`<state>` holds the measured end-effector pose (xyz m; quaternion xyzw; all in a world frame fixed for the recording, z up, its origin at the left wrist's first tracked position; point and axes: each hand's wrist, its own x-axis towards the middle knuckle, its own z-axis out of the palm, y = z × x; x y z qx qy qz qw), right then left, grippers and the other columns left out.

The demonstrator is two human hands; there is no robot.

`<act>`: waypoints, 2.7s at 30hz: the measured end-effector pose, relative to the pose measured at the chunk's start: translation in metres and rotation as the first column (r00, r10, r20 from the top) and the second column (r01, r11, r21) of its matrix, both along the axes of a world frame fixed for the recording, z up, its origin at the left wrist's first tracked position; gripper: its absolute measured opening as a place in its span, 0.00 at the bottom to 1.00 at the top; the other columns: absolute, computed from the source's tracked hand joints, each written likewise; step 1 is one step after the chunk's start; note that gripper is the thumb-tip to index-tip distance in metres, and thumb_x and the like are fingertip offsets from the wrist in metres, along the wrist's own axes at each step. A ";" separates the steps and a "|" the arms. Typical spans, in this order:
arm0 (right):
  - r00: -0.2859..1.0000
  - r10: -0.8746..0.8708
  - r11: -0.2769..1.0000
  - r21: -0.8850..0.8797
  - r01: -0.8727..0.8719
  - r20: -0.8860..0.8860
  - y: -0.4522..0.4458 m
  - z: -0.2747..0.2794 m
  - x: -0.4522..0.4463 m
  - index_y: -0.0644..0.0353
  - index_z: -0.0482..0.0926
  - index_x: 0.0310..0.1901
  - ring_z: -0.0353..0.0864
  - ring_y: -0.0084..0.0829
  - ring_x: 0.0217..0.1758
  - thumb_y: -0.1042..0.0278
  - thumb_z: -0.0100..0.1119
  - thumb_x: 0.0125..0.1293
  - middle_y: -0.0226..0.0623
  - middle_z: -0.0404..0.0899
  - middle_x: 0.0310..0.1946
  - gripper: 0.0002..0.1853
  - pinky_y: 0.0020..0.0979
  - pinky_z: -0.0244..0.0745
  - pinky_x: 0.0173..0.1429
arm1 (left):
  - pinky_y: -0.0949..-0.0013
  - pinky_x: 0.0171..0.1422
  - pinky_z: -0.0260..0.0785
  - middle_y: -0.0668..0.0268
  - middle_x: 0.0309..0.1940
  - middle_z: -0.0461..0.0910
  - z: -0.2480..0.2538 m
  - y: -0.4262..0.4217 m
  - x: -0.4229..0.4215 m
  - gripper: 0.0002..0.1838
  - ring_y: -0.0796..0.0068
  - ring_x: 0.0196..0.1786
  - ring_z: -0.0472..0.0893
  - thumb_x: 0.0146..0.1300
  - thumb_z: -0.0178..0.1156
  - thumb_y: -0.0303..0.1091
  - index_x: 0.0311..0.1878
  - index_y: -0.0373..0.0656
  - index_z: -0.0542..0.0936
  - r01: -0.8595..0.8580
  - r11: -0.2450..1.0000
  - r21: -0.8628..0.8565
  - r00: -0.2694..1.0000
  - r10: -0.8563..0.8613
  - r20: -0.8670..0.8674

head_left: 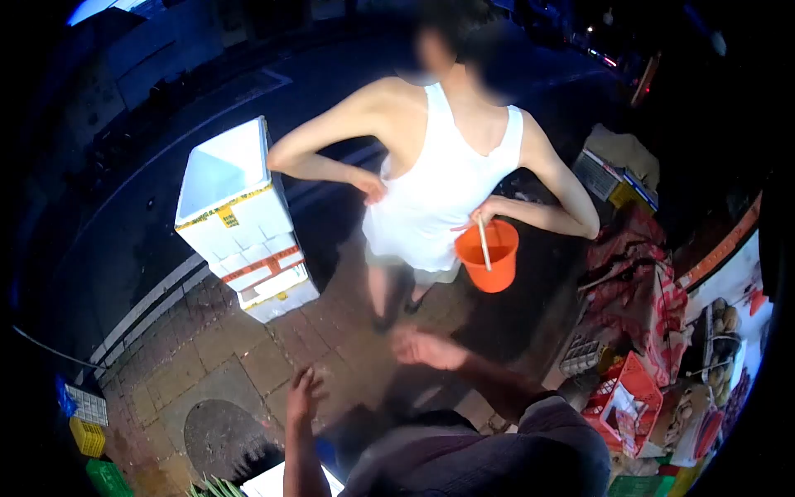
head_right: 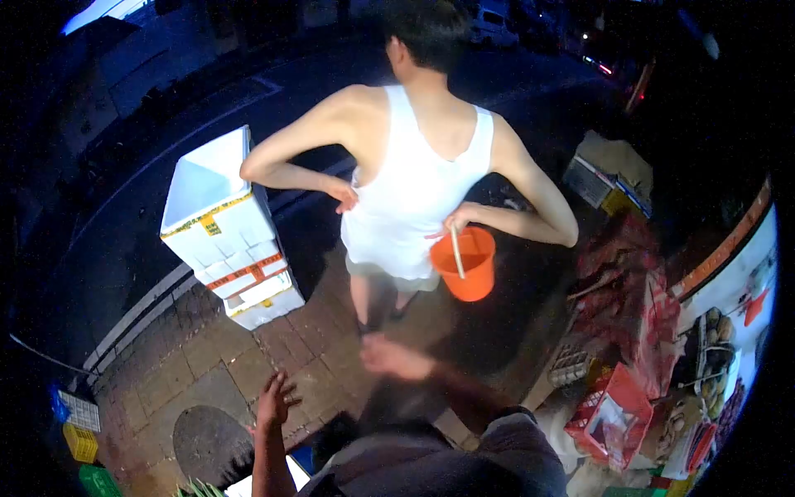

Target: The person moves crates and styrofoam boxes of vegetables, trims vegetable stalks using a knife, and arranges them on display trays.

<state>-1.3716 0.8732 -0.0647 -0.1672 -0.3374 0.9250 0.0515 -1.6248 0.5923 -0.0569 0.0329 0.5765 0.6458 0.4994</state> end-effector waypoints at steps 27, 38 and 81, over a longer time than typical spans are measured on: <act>0.728 0.434 0.355 0.642 -0.679 0.531 -0.105 -0.144 -0.399 0.64 0.76 0.56 0.76 0.36 0.54 0.50 0.62 0.68 0.44 0.78 0.49 0.26 0.39 0.69 0.61 | 0.57 0.56 0.78 0.60 0.80 0.52 -0.234 -0.191 -0.369 0.37 0.59 0.49 0.84 0.67 0.66 0.48 0.76 0.61 0.62 -0.041 0.982 -0.184 0.973 0.081 0.216; 0.584 0.439 0.060 0.627 -0.777 0.682 -0.119 -0.108 -0.658 0.60 0.77 0.59 0.80 0.39 0.54 0.47 0.56 0.72 0.44 0.82 0.52 0.25 0.39 0.69 0.65 | 0.64 0.52 0.74 0.59 0.53 0.80 -0.128 -0.157 -0.523 0.27 0.66 0.48 0.82 0.68 0.62 0.46 0.61 0.34 0.75 -0.264 0.936 -0.233 0.949 0.209 -0.237; 0.063 0.505 -0.510 0.357 -0.782 0.861 -1.055 -0.225 -1.557 0.59 0.73 0.61 0.83 0.30 0.27 0.56 0.58 0.72 0.39 0.81 0.38 0.22 0.27 0.63 0.19 | 0.57 0.48 0.76 0.53 0.33 0.85 -0.351 -0.721 -0.612 0.25 0.60 0.36 0.85 0.69 0.54 0.51 0.49 0.34 0.83 -0.367 -0.426 -0.827 -0.726 0.687 -0.032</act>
